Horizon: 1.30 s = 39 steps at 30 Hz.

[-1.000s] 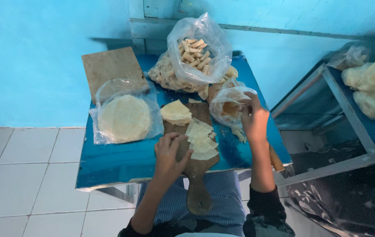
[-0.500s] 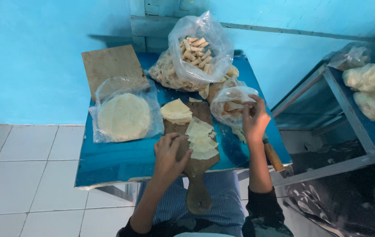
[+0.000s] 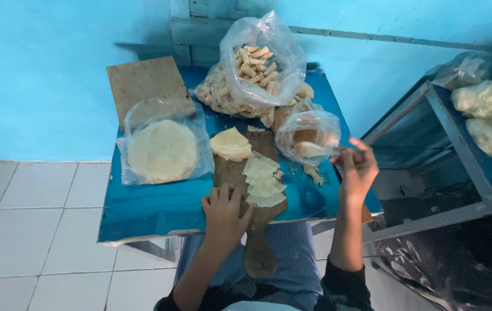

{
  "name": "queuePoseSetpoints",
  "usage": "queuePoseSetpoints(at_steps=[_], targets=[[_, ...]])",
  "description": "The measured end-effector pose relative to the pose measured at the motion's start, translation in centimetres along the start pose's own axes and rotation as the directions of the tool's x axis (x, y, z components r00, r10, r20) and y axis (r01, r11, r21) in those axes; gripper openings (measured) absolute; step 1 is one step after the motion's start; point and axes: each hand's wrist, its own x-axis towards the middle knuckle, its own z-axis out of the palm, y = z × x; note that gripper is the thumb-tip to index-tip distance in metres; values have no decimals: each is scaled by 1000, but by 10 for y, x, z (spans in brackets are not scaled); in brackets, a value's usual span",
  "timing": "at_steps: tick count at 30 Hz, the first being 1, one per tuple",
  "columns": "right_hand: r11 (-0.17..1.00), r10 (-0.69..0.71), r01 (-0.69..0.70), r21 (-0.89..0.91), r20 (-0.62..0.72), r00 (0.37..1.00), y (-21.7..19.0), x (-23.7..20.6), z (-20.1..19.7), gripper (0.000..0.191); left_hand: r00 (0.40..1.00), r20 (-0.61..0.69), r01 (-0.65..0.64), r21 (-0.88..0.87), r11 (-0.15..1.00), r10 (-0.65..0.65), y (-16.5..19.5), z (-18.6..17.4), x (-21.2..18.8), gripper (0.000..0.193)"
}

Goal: The person sits at a blue table and folds thin square dough wrappers by hand, rolling each piece into a small cylindrical roll. The finished rolls are placed into a plastic bag on the table alongside other dough pieces and a knife.

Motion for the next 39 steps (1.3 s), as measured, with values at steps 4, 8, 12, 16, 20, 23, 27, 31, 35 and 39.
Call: queuePoseSetpoints(at_steps=[4,8,12,16,20,23,27,31,35,39], targets=[[995,86,-90,41,94,992,-8,-52,13,30,1000,12,-26,54,998,26,3,2,0,23],[991,129,-131,6,144,981,-13,-91,27,30,999,-21,-34,59,998,36,8,6,1,16],[979,-76,105,-176,167,983,-16,-120,33,29,998,-1,-56,-30,998,56,9,7,4,16],[863,-290,384,-328,299,909,-14,-143,31,33,1000,12,-10,-258,966,14,9,6,8,16],[799,-423,544,-256,404,811,-9,-150,28,39,998,2,60,-443,895,-66,11,11,15,18],[771,-477,598,-219,422,771,-6,-149,27,44,996,13,87,-480,873,-92,9,12,15,16],[799,-454,565,-203,412,790,-8,-148,22,46,991,74,132,-486,864,-110,6,12,15,14],[765,-490,609,-210,425,762,-8,-142,21,45,999,-24,9,-486,874,-24,7,9,16,13],[757,-564,627,-184,300,769,-5,-124,22,44,992,103,116,-484,867,-75,11,6,19,20],[824,-515,501,-264,21,857,-9,-84,25,42,996,39,-64,-377,924,85,14,6,23,19]])
